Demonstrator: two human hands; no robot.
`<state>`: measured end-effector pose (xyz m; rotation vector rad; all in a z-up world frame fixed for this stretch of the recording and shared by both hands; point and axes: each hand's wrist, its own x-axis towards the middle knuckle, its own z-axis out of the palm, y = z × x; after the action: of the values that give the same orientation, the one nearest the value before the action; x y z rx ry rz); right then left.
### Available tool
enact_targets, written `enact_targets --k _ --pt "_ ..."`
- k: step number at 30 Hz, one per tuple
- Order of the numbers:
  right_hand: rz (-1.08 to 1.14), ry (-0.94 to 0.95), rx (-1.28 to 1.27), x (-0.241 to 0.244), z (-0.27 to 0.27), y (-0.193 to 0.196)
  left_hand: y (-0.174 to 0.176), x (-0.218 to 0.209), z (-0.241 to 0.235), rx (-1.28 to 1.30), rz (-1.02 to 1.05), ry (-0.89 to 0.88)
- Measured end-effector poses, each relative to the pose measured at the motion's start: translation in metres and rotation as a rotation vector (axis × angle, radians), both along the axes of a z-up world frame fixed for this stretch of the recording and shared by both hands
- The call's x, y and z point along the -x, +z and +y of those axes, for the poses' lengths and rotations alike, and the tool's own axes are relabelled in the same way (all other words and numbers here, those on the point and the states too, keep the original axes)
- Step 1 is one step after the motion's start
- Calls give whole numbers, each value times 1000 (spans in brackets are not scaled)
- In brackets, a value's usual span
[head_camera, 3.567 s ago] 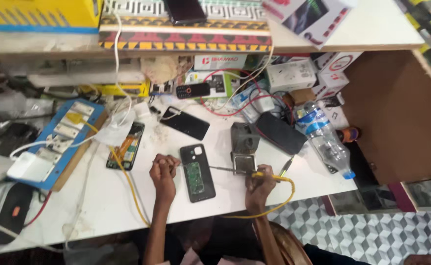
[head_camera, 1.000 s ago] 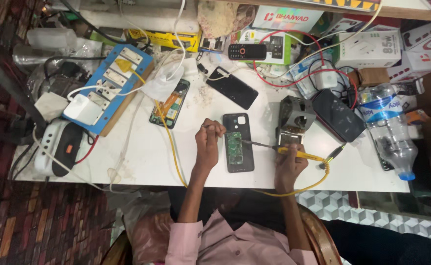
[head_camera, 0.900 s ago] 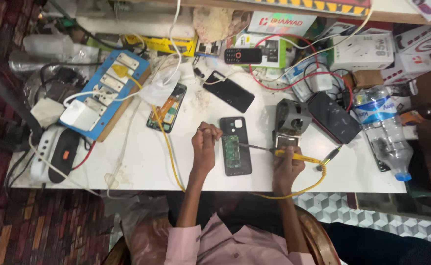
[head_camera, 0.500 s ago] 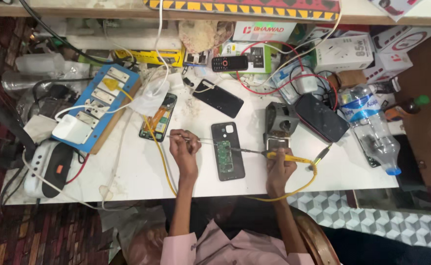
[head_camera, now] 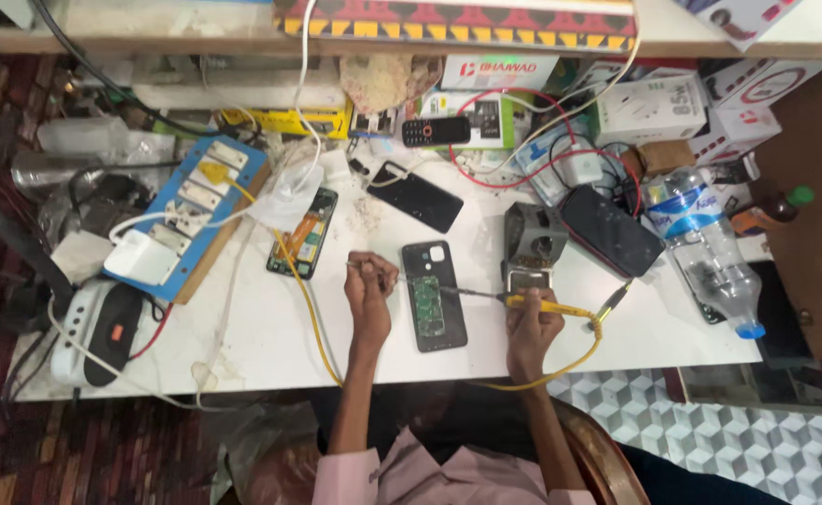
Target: The person uses a soldering iron and a probe to work on a smartphone motherboard placed on a cluttered workbench. The person repeatedly applies heat and makes contact with various points on the circuit board while handling the tools.
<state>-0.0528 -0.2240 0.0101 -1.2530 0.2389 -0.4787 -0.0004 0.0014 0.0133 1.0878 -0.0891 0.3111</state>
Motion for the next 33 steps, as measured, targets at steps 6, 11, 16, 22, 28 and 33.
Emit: enact_targets --k 6,11,16,22,28,33 --pt "14 -29 75 -2 0 1 -1 -3 -1 -16 34 -83" --pt "-16 10 17 2 0 -1 -5 -1 -2 -69 -31 -124" --pt "-37 -4 74 2 -3 1 -6 -5 -5 -74 21 -108" --pt "-37 -54 3 0 -2 2 -7 -4 -2 -81 -96 -122" --pt "-45 -6 24 2 -1 3 -5 0 -3 -78 -90 -117" --pt "-20 -7 103 1 -2 0 -3 -1 -3 -106 -34 -100"
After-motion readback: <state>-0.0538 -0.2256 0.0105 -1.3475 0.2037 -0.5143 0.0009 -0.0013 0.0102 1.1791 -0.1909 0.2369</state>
